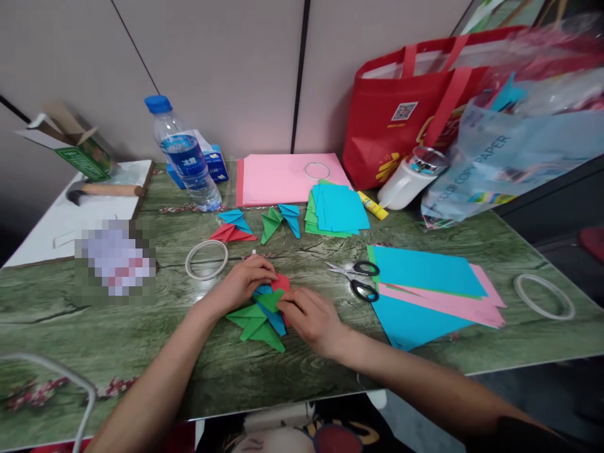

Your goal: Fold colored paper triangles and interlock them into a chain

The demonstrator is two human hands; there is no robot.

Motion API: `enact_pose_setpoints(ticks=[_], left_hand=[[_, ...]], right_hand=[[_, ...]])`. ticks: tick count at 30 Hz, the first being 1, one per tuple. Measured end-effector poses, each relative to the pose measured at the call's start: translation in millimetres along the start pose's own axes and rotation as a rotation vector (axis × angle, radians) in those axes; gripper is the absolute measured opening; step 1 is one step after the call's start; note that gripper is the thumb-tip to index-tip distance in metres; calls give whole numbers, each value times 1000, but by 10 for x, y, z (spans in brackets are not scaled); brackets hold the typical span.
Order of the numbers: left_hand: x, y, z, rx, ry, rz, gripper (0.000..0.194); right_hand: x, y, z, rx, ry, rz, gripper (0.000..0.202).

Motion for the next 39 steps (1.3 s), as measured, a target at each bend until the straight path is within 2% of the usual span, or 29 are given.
enact_pose_setpoints(ticks=[3,7,13,20,24,29,34,39], left_hand=[[33,-43,-43,-2,-73,60,18],[54,-67,-65,-43,-95,116,15],[40,-44,-18,-69,-56,91,14],[-18,-22,-12,-25,12,63,18],[-26,-20,-34,-49,-17,62,12],[18,-5,-6,-12,-46,57,18],[-18,44,40,4,30,21,20],[-40,68,65,11,97,38,19]], right_hand=[[37,41,30,-25,54,48,19],[52,75,49,-38,97,47,19],[66,58,58,-7,158,37,20],[38,40,96,31,189,40,21],[43,50,111,36,194,49,21],[41,50,109,37,189,58,19],[34,39,115,29,202,67,18],[36,42,103,48,174,-1,21]])
Point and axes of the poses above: each hand's wrist, its own y-axis away from the middle knuckle, its own x-axis out of the palm, z = x × y, the point moved 4 cm from there along -y, towards the middle knuckle, and after that the axes turned 9 degrees about x, right-handed, at the moved point
